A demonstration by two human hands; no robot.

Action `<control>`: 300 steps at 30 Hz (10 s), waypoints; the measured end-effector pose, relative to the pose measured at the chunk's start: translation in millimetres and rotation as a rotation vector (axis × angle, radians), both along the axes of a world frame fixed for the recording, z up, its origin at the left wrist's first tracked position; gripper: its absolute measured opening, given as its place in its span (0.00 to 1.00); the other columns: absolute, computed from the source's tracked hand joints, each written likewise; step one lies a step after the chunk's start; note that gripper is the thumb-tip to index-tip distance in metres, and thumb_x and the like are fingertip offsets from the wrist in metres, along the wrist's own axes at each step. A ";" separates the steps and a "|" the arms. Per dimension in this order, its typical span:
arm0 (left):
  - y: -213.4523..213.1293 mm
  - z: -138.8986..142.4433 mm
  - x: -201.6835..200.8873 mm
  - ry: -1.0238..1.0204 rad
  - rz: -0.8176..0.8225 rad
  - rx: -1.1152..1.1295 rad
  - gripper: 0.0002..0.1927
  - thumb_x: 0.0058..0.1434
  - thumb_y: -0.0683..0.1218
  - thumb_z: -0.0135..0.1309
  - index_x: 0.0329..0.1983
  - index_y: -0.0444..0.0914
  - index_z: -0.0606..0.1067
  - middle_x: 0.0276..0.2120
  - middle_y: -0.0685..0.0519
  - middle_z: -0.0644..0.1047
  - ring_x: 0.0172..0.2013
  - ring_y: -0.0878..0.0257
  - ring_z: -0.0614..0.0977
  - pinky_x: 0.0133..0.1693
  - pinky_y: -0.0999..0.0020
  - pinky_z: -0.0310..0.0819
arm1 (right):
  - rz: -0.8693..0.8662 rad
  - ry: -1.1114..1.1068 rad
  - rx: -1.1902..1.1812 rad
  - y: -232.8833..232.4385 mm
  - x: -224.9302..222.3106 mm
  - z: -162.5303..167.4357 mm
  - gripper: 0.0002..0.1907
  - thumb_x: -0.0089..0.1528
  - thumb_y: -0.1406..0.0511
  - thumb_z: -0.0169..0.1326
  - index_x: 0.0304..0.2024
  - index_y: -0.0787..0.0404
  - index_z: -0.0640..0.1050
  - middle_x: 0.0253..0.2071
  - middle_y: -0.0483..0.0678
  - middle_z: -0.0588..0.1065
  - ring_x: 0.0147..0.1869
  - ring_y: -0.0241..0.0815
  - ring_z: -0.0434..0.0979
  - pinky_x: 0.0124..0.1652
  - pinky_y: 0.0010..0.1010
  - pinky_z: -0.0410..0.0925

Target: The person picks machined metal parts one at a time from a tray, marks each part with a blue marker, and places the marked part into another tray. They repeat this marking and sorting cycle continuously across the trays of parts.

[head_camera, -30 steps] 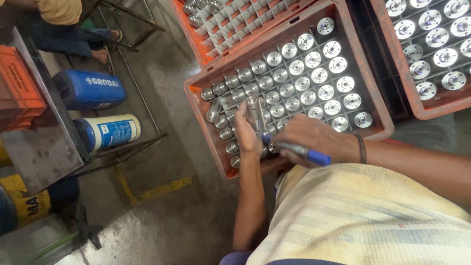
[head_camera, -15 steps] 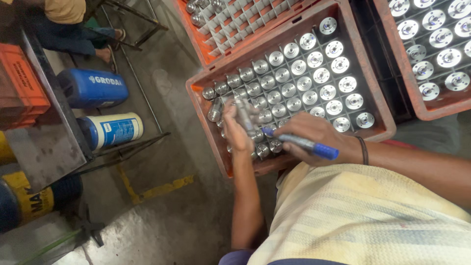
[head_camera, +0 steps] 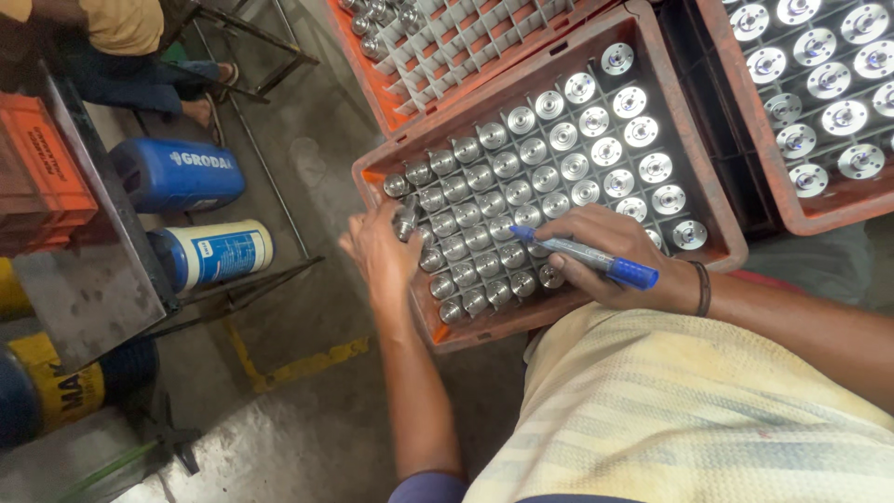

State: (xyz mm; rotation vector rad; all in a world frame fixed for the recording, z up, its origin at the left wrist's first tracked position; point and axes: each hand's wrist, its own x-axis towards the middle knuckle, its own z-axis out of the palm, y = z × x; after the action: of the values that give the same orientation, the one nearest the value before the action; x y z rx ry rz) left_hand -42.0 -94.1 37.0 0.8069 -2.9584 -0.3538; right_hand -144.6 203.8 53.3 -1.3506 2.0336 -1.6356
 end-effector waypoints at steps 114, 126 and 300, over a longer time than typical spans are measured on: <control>64.3 -27.5 -17.4 0.531 0.071 0.231 0.14 0.54 0.41 0.64 0.44 0.36 0.79 0.39 0.46 0.80 0.35 0.51 0.80 0.37 0.59 0.74 | -0.402 -0.090 0.138 71.8 -8.0 21.1 0.12 0.67 0.69 0.54 0.52 0.69 0.77 0.37 0.51 0.79 0.36 0.36 0.78 0.36 0.27 0.69; 217.0 -22.2 -61.1 0.191 0.017 0.362 0.21 0.54 0.51 0.65 0.46 0.36 0.79 0.42 0.42 0.78 0.40 0.41 0.81 0.40 0.47 0.75 | -0.358 -0.199 0.156 146.6 -56.0 12.6 0.11 0.67 0.67 0.52 0.50 0.67 0.77 0.38 0.49 0.80 0.36 0.35 0.79 0.37 0.27 0.70; 241.0 -26.4 -132.5 0.701 0.423 1.540 0.23 0.71 0.57 0.46 0.55 0.33 0.71 0.31 0.54 0.74 0.27 0.66 0.74 0.29 0.67 0.73 | 0.026 -0.015 -0.048 120.0 -105.6 -19.0 0.12 0.64 0.68 0.55 0.51 0.62 0.76 0.44 0.50 0.79 0.44 0.43 0.80 0.44 0.33 0.72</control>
State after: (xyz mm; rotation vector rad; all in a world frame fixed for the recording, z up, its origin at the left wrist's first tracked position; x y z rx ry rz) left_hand -174.5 146.9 10.5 0.9425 -1.3795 -2.2798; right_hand -250.2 323.8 34.3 -1.3704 1.9719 -1.6883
